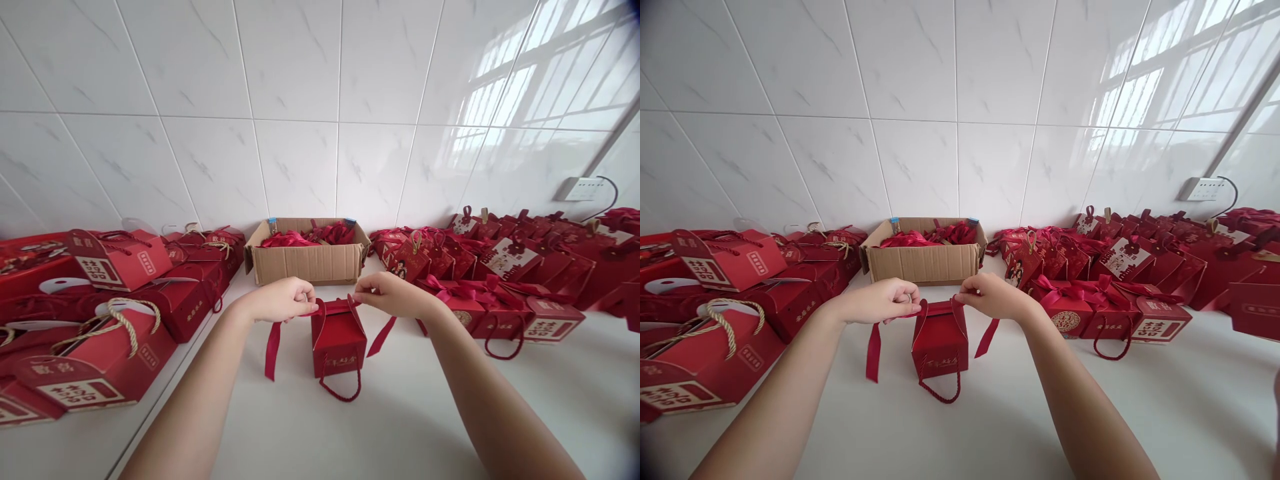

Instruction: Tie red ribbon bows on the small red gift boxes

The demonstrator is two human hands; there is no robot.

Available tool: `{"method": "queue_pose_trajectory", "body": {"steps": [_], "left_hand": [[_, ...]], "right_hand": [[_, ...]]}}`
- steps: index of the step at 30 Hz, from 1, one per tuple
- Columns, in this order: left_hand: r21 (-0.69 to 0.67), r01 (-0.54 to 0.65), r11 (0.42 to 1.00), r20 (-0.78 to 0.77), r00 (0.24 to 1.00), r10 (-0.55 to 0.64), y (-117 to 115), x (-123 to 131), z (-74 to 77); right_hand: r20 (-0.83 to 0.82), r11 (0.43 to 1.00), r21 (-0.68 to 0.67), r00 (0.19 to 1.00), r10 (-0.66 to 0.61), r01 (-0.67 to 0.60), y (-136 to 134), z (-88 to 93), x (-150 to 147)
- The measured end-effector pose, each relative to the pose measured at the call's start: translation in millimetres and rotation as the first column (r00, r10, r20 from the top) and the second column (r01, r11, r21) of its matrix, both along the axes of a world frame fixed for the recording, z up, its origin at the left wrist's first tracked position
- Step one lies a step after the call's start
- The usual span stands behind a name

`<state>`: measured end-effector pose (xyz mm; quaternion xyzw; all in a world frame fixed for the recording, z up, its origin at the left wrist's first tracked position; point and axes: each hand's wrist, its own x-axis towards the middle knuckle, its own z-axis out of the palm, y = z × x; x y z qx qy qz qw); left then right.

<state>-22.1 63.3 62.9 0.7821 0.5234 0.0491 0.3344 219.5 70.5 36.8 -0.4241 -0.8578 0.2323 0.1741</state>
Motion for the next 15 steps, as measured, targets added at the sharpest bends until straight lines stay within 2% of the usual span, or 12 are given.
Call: {"method": "queue_pose_trajectory", "body": {"steps": [3,6,11,13,15], "left_hand": [[-0.002,-0.008,1.0,-0.013,1.0,0.008,1.5,-0.1,-1.8],[-0.04,-0.019,0.999,-0.063,0.998,0.016,5.1,0.4,-7.0],[-0.059,-0.018,0.998,-0.137,0.991,0.01,6.3,-5.5,-7.8],[-0.013,-0.022,1.0,-0.069,0.997,0.021,3.3,-10.1,-1.9],[0.048,-0.032,0.998,0.077,0.997,0.028,-1.0,-13.3,6.2]], "right_hand": [[0.078,0.997,-0.041,0.995,-0.062,0.066,5.9,-6.3,-0.7],[0.163,0.989,-0.123,0.984,-0.064,0.085,10.8,-11.7,0.0],[0.234,0.962,-0.251,0.971,-0.044,0.104,10.0,-6.7,8.5],[0.213,0.958,-0.269,0.976,-0.041,0.099,7.3,-0.7,16.0],[0.129,0.964,-0.261,0.991,-0.025,0.058,3.6,6.5,24.7]]}}
